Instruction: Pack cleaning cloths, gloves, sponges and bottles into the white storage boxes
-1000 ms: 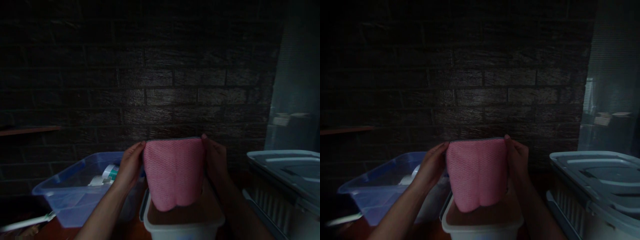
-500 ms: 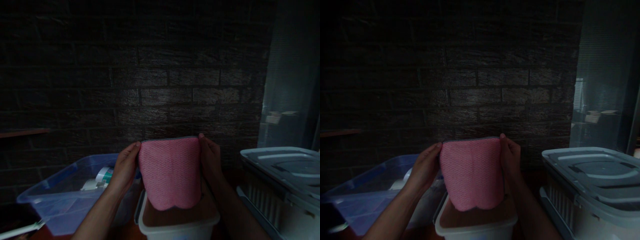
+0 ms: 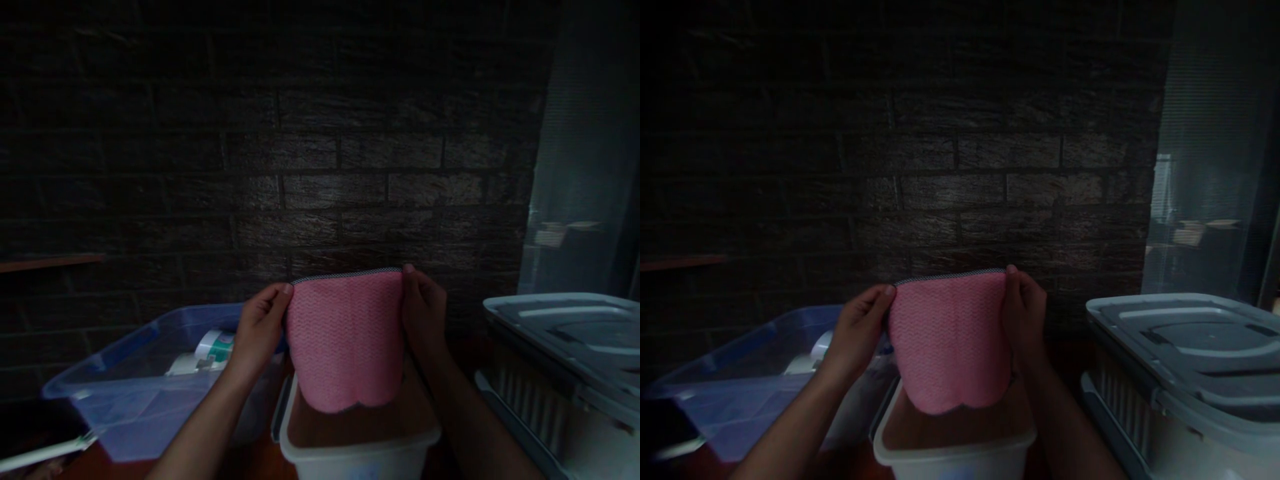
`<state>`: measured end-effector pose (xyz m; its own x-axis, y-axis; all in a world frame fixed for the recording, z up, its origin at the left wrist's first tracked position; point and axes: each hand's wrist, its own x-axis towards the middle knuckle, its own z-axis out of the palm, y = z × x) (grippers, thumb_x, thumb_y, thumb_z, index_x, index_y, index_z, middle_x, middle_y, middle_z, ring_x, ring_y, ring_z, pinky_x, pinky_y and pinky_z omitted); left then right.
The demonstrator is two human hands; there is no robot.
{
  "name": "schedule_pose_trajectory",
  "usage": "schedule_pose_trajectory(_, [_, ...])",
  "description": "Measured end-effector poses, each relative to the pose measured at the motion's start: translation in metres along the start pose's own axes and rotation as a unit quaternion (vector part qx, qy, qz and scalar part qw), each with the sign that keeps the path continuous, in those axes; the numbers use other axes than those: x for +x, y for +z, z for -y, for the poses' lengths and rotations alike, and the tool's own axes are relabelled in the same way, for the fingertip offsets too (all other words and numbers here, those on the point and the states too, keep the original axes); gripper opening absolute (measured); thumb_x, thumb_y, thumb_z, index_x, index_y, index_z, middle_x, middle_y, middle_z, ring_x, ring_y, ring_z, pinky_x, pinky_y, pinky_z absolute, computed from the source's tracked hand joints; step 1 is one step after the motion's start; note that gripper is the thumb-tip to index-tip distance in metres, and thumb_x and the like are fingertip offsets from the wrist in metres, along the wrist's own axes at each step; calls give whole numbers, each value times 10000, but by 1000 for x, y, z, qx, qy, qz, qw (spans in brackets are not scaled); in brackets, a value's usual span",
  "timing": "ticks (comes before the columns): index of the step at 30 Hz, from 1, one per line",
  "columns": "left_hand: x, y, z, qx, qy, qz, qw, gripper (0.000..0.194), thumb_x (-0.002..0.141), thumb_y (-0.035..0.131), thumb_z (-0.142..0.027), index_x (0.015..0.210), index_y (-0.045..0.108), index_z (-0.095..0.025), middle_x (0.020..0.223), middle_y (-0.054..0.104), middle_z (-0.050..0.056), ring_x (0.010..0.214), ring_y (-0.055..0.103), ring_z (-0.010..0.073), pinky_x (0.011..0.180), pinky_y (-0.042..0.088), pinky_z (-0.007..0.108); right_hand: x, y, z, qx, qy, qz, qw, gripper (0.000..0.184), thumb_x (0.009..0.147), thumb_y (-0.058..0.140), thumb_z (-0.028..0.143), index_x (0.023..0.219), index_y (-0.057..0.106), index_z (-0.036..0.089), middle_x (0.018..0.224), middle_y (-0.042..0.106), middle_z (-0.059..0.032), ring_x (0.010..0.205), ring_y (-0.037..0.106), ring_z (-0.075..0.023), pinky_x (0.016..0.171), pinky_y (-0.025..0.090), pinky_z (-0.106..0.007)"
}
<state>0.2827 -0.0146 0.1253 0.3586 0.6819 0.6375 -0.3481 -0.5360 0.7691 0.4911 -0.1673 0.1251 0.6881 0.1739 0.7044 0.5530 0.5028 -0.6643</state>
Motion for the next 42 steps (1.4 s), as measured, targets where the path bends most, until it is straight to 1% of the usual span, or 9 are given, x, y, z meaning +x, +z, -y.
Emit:
schedule_pose_trajectory(4, [-2, 3, -2, 44, 22, 34, 998, 224, 908, 686, -390, 813, 732, -192, 720, 616, -2, 692, 496, 145, 632, 383, 232, 2, -3, 0, -36, -29, -27, 999, 466, 985, 522, 479, 617, 498, 195, 606, 427, 35, 606, 413, -135, 540, 301, -258])
schedule_pose_trajectory(9, [-4, 5, -1, -3, -20, 62, 998, 262, 911, 672, -410, 756, 669, -198, 675, 547, -21, 634, 454, 131, 593, 361, 228, 2, -4, 0, -45, -40, -26, 998, 451, 990, 518, 467, 630, 500, 196, 619, 433, 37, 614, 415, -136, 547, 304, -262])
schedule_pose_trajectory(12, [-6, 5, -3, -29, -43, 62, 997, 268, 891, 692, -430, 762, 656, -197, 678, 538, -27, 626, 456, 127, 579, 359, 222, 1, -5, 0, -39, -32, -22, 999, 456, 984, 526, 486, 631, 497, 198, 615, 430, 40, 606, 402, -135, 541, 301, -267])
schedule_pose_trajectory(15, [-7, 6, -5, -41, -67, 81, 994, 281, 886, 691, -455, 779, 649, -199, 681, 543, -28, 619, 467, 125, 569, 364, 218, 1, -7, -1, -38, -24, -25, 999, 456, 981, 527, 501, 644, 518, 195, 625, 445, 38, 610, 410, -137, 543, 317, -268])
schedule_pose_trajectory(18, [-7, 7, -5, -38, -72, 91, 993, 266, 892, 686, -452, 807, 653, -202, 685, 555, -25, 621, 478, 125, 560, 361, 214, 2, -8, -2, -52, -26, -25, 998, 451, 988, 520, 493, 656, 533, 189, 641, 452, 33, 620, 419, -137, 547, 322, -267])
schedule_pose_trajectory(21, [-7, 7, -3, -34, -60, 86, 994, 263, 901, 676, -454, 824, 660, -203, 691, 562, -22, 621, 482, 126, 550, 352, 215, 2, -8, -2, -55, -19, -21, 998, 459, 987, 523, 488, 636, 507, 192, 628, 424, 35, 609, 400, -135, 539, 302, -269])
schedule_pose_trajectory(25, [-6, 6, 0, -27, -42, 68, 996, 255, 906, 671, -449, 834, 681, -204, 655, 540, -32, 576, 430, 115, 529, 326, 216, 2, -7, -1, -46, -14, -17, 999, 468, 974, 538, 500, 621, 489, 197, 610, 404, 38, 594, 377, -133, 534, 289, -271])
schedule_pose_trajectory(36, [-6, 5, 0, -24, -46, 84, 995, 257, 942, 629, -438, 834, 640, -206, 689, 529, -35, 611, 455, 112, 546, 345, 210, 1, -5, -2, -40, -2, -8, 999, 458, 992, 530, 489, 645, 504, 190, 636, 414, 38, 615, 397, -129, 548, 309, -264])
schedule_pose_trajectory(42, [-7, 6, -2, -25, -40, 86, 995, 249, 926, 650, -442, 850, 661, -205, 684, 546, -36, 598, 461, 112, 552, 357, 216, 0, -6, 0, -54, -18, -9, 998, 467, 1006, 512, 473, 637, 490, 189, 627, 401, 40, 606, 390, -126, 532, 295, -262])
